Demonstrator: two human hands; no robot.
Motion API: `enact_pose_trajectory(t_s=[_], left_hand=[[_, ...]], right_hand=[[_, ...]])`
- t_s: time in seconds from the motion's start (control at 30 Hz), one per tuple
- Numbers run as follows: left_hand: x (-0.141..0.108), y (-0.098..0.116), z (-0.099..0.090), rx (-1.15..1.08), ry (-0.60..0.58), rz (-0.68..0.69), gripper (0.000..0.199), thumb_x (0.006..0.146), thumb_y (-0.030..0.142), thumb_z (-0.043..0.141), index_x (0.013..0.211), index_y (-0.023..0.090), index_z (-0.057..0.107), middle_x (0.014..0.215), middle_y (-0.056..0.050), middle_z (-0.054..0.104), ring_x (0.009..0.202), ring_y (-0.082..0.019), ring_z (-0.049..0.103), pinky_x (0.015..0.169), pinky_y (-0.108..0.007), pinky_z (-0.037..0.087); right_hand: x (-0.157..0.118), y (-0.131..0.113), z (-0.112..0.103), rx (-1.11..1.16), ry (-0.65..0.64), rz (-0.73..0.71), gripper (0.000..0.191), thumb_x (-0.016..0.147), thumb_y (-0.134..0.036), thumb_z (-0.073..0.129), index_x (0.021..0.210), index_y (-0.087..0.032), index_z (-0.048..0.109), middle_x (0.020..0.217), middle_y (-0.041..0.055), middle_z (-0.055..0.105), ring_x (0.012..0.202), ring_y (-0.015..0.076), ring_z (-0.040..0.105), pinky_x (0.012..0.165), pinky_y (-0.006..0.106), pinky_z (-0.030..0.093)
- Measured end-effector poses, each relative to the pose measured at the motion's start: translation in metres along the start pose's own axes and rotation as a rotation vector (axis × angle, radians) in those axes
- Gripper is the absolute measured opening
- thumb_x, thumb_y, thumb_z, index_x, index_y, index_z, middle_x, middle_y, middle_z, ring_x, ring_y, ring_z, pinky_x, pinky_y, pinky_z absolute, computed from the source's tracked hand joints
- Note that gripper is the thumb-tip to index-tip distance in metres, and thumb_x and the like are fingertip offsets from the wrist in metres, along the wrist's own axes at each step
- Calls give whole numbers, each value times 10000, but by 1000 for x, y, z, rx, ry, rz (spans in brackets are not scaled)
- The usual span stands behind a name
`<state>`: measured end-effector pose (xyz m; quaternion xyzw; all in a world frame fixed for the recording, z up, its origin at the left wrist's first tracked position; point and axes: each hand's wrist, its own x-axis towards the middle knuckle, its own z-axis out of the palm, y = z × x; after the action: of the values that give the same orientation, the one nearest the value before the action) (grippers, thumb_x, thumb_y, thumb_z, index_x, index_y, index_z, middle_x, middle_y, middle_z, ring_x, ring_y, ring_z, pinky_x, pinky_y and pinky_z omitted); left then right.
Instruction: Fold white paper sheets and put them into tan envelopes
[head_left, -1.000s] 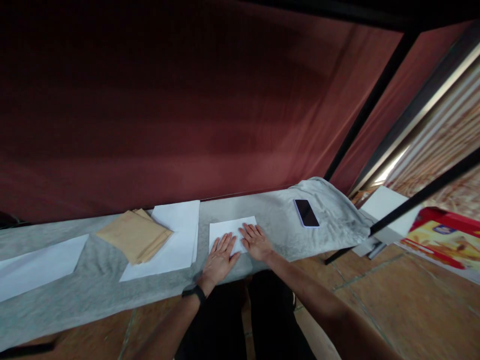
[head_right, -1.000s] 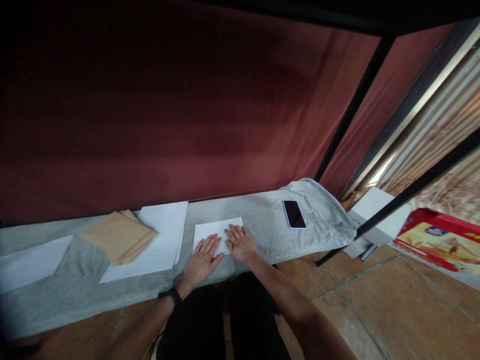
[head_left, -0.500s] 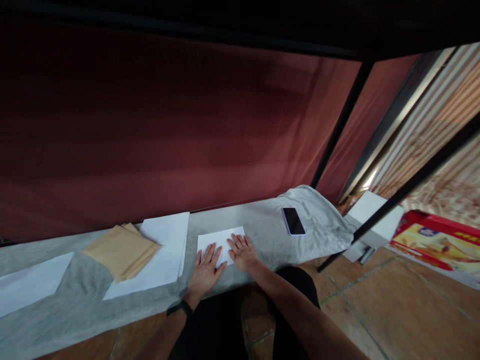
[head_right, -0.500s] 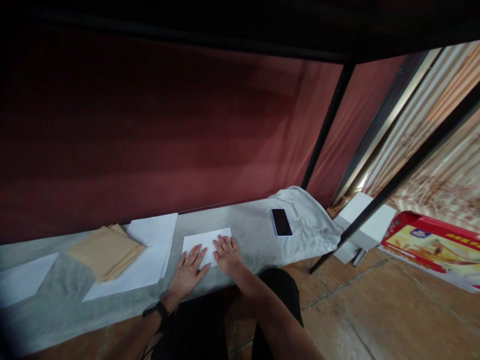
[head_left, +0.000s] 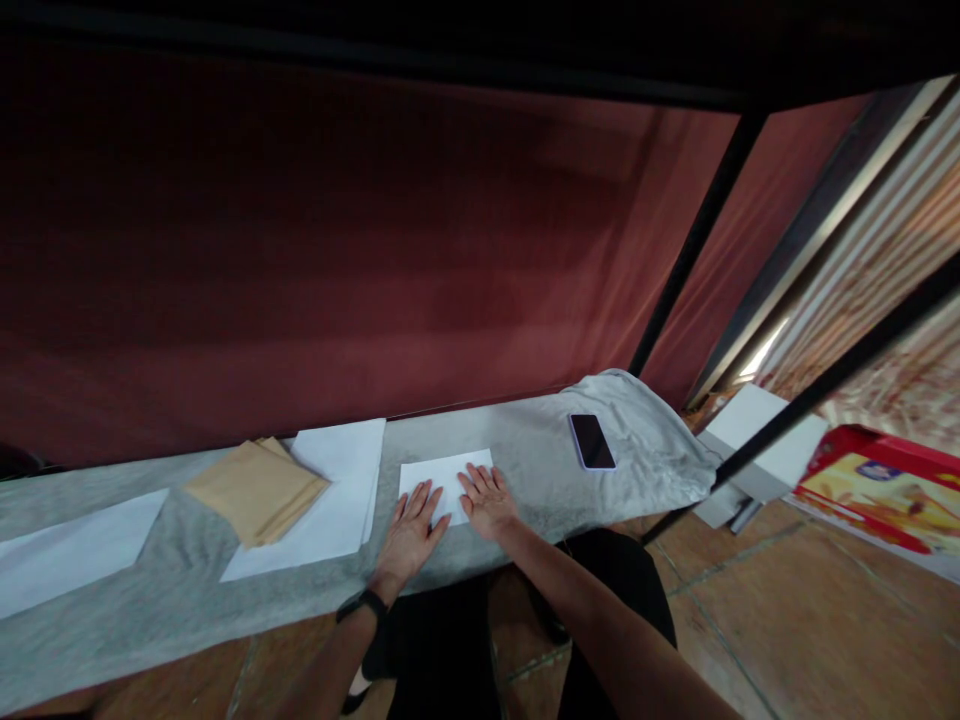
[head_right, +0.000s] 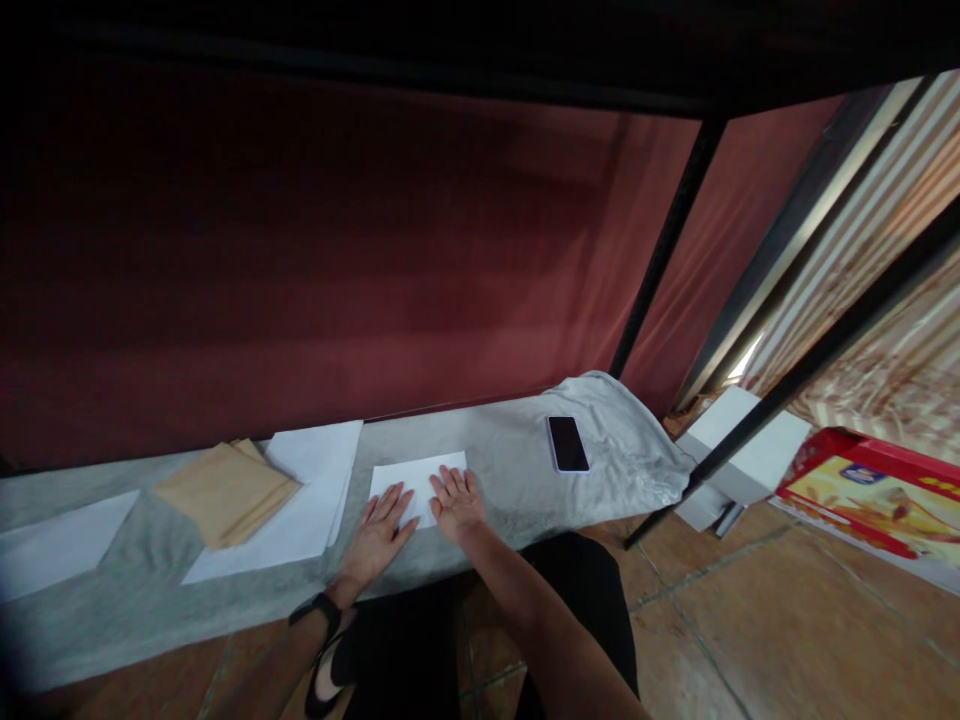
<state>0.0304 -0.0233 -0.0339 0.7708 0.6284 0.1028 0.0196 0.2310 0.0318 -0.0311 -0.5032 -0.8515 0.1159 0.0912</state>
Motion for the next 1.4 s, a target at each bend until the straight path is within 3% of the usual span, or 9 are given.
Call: enact_pose_trajectory(t_s=[0.43,0.9,1.4], left_hand=[[2,-10,16,13,47,26,588,1011,503,402,1486,173,506,1621,-137,391,1525,-273,320,1241,-499,276],[3,-3,10,91,4,-41,593,1006,486,381,1512,191,475,1613,-135,407,1533,-280,299,1249,-551,178],[4,-2,12,106,-29,-58,604,1011,472,368,1549,202,414,1633,-131,370,1532,-268,303,1250,-536,172]], right_hand=[[1,0,-5,15,-49,33,530,1073,-411,297,1578,-264,364,1682,7,221,1551,214,247,1278,441,135],[0,3,-6,59,-55,29,539,1077,-417,267,1584,-253,347,1687,9,208,1559,213,219,1280,442,126],[-21,2,-13,193,-47,140,567,1065,-423,286,1591,-217,341,1697,63,159,1575,279,143,1280,502,8]])
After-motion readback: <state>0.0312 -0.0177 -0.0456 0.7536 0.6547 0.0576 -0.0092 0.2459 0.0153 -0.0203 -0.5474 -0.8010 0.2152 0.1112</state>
